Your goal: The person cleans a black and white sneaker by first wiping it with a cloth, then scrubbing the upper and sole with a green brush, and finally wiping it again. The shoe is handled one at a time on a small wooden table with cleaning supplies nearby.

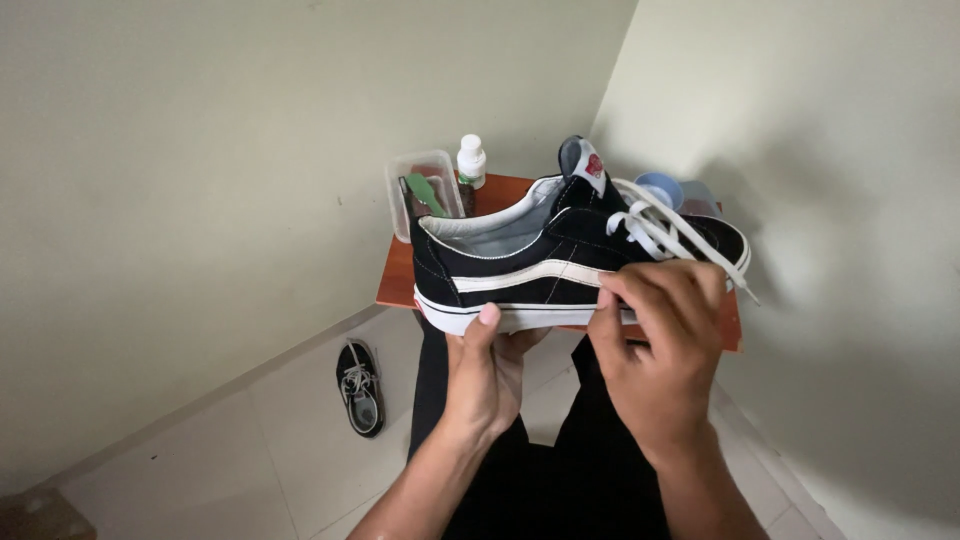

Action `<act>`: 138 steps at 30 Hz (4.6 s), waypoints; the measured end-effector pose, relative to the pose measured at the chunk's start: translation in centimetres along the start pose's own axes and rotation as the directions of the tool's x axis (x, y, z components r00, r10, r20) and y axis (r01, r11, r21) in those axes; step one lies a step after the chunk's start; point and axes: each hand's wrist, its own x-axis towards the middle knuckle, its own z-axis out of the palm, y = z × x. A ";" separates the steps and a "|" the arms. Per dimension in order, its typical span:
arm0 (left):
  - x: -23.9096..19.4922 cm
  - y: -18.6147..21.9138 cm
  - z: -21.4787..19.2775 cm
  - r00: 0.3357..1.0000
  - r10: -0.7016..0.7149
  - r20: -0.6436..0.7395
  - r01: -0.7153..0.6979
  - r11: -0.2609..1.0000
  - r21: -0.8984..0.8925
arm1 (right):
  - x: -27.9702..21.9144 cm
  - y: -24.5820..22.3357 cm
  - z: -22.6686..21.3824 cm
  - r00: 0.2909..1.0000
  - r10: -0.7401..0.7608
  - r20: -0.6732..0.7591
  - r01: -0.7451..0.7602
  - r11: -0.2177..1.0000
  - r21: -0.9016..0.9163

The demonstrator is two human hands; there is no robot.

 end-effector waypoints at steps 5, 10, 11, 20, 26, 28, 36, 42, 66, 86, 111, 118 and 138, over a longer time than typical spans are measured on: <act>0.0 -1.0 -0.7 0.994 0.070 0.081 -0.065 0.996 -0.066 | -1.1 -0.7 0.1 0.997 0.027 0.073 -0.023 0.998 -0.055; -0.5 -1.3 -0.4 0.992 0.104 0.077 -0.105 0.994 0.015 | -2.5 -1.5 1.7 0.979 -0.005 0.203 0.042 0.982 -0.182; -0.7 -0.8 0.0 0.985 0.113 0.133 -0.121 0.991 0.058 | -2.6 -1.7 2.0 0.964 -0.048 0.260 0.104 0.973 -0.206; -0.5 -0.8 0.0 0.995 0.074 0.064 -0.074 0.997 -0.002 | -2.4 -1.2 1.4 0.951 -0.103 0.293 0.126 0.990 -0.059; -0.8 -0.7 0.1 0.982 0.130 0.135 -0.133 0.991 0.012 | -2.1 -1.6 0.6 0.964 -0.014 0.266 0.008 1.000 0.024; -1.0 -0.8 0.0 0.981 0.154 0.120 -0.158 0.987 0.026 | -2.1 -2.6 0.6 0.957 -0.012 0.291 -0.020 0.994 0.105; -0.5 -1.0 -0.2 0.975 0.190 0.113 -0.193 0.981 0.013 | -1.9 -3.7 0.5 0.939 0.038 0.341 -0.090 0.986 0.137; -0.5 -1.4 -1.0 0.977 0.188 0.101 -0.188 0.982 -0.012 | -1.9 -3.3 -0.4 0.931 0.023 0.364 -0.111 0.969 0.222; -0.3 2.3 1.5 0.990 -0.141 -0.030 0.138 0.986 -0.097 | -7.3 1.5 2.1 0.972 0.188 -0.138 -0.197 0.979 -0.053; -0.9 0.7 0.6 0.988 0.052 -0.146 -0.063 0.996 -0.069 | -7.1 0.5 3.7 0.997 0.079 0.000 -0.078 0.984 -0.158; -0.3 -1.9 -0.2 0.899 0.434 0.067 -0.439 0.890 0.126 | -7.0 0.8 2.1 0.835 0.502 0.227 -0.539 0.659 0.524; -0.4 -4.6 -1.2 0.714 0.656 0.247 -0.677 0.556 0.482 | -5.2 -1.6 -1.6 0.714 0.464 0.524 -0.699 0.492 0.518; 5.7 -19.6 -6.4 0.595 0.472 0.651 -0.799 0.265 0.539 | -6.4 12.4 -0.6 0.564 0.663 0.492 -0.622 0.733 -0.274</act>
